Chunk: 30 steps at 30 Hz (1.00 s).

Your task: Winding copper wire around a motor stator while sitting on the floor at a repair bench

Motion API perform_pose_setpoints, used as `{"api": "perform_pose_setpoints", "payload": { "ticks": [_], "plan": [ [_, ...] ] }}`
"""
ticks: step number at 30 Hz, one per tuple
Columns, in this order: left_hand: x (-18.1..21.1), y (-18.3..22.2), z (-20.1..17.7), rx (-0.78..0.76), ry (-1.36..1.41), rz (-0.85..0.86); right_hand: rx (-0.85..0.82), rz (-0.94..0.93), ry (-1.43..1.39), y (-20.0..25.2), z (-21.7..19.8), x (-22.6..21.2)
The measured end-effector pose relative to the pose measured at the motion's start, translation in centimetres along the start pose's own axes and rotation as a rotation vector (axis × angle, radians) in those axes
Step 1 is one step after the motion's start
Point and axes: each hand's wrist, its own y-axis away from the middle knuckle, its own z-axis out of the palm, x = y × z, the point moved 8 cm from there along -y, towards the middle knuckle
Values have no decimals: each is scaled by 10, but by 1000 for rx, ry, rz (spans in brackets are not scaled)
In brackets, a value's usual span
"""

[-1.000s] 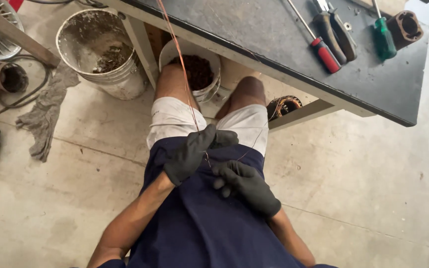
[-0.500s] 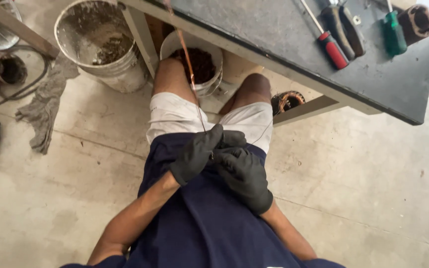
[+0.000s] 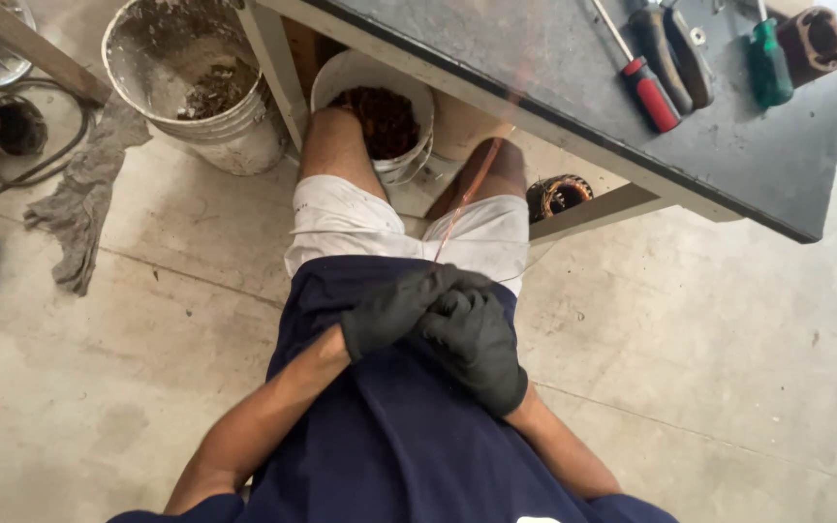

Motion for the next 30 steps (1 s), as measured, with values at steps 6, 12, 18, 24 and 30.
{"api": "perform_pose_setpoints", "payload": {
  "ticks": [6,12,18,24,30],
  "plan": [
    [5,32,13,-174,-624,414,60,-28,-458,-3,-29,-12],
    [-4,63,1,-17,-270,-82,400,201,-423,35,-58,32],
    [-28,99,-29,-92,-461,-244,357,736,-1027,-1,-54,89],
    [-48,104,-50,69,-1063,4,50,875,-1191,-40,-37,100],
    [-50,112,-57,123,-956,59,397,563,-1243,-56,-40,113]
  ]
}}
